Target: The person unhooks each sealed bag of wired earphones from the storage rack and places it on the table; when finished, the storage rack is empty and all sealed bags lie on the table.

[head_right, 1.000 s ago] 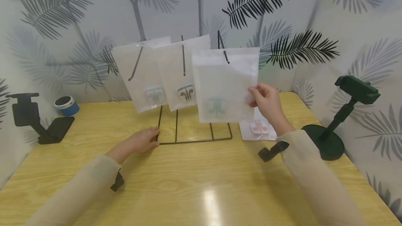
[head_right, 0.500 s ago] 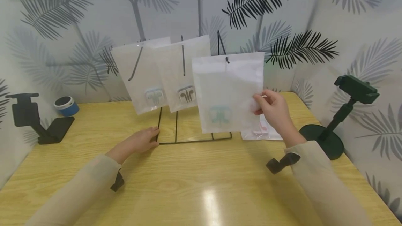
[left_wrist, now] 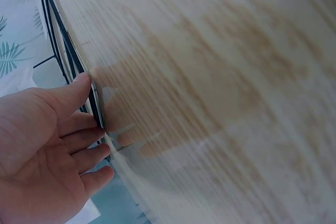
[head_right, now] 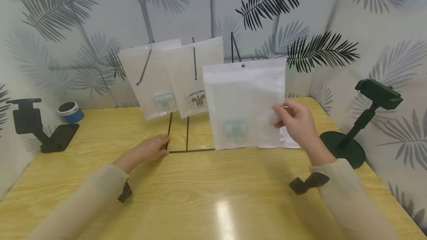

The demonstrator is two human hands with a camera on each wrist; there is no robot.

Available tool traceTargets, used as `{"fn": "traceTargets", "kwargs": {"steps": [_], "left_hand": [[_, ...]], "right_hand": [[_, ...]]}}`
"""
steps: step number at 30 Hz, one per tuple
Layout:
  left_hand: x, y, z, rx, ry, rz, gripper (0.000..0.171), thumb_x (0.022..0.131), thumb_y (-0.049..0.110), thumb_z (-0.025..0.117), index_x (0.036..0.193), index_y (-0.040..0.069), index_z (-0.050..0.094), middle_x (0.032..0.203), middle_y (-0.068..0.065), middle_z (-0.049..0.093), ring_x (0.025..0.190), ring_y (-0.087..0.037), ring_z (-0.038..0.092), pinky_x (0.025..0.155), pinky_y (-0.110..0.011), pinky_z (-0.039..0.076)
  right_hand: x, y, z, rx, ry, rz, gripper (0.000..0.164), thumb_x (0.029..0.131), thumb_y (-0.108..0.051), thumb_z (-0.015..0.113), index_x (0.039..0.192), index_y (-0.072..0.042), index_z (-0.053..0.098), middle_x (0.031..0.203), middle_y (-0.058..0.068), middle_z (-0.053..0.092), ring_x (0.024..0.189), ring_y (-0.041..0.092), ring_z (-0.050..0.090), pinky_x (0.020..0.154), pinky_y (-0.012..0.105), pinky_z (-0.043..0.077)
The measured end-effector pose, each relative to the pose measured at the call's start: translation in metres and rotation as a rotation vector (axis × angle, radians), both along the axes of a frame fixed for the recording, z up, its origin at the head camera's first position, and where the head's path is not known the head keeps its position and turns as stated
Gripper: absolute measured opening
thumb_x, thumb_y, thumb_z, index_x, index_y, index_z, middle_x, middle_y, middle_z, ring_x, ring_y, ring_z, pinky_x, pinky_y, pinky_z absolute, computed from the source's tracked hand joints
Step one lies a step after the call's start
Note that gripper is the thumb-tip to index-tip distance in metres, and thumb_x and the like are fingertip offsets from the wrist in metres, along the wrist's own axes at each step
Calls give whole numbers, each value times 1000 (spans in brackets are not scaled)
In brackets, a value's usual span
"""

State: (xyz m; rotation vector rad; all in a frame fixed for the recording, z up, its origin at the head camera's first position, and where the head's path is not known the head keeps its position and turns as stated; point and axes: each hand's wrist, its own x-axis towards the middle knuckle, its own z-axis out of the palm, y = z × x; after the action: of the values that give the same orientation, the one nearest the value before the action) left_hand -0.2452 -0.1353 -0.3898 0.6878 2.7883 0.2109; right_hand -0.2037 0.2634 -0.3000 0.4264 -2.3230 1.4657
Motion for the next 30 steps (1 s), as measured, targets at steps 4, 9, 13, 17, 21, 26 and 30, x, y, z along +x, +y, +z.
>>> {"fn": "traceTargets", "kwargs": {"steps": [4,9,13,17,21,26,30], "left_hand": [[-1,0,-1,1,5,-4,56,84,27,48,126,-4,28,131,-18,22,118,-31,21,96,-40,20],[-2,0,-2,4,6,-9,56,84,26,48,126,-4,28,131,-18,23,118,-31,21,96,-40,20],[-3,0,-3,4,4,-11,56,84,26,49,126,-4,28,131,-18,23,118,-31,21,96,-40,21],[-3,0,-4,-3,11,-17,56,84,26,49,126,-4,29,131,-18,23,118,-31,22,95,-40,21],[-3,0,-4,-5,15,-20,56,84,26,49,126,-5,29,130,-19,24,117,-31,23,95,-39,22],[-3,1,-3,-3,7,-11,57,84,26,49,126,-5,28,131,-19,23,118,-31,22,96,-39,21],[-3,2,-2,-8,4,-9,57,84,26,49,127,-5,27,131,-18,23,118,-31,22,96,-39,20]], "right_hand": [[7,3,0,20,-4,0,18,83,-16,50,91,0,55,84,5,58,57,19,58,51,28,49],[17,11,-5,50,-16,3,18,83,-14,50,93,0,56,81,1,60,57,19,58,50,29,49],[26,19,-10,61,-44,5,19,84,-14,49,95,0,55,80,0,60,56,21,58,50,31,49],[38,27,-14,59,-91,-5,21,84,-15,48,98,0,53,81,1,59,56,23,58,50,30,49],[49,36,-19,82,-137,-37,21,84,-18,48,95,-1,54,78,3,59,55,24,57,51,30,49],[59,49,-30,110,-166,-57,20,85,-18,47,92,0,53,73,7,56,53,23,56,49,31,49],[64,62,-40,51,-195,6,18,85,-13,46,95,1,53,77,5,56,55,20,54,46,32,48]]}}
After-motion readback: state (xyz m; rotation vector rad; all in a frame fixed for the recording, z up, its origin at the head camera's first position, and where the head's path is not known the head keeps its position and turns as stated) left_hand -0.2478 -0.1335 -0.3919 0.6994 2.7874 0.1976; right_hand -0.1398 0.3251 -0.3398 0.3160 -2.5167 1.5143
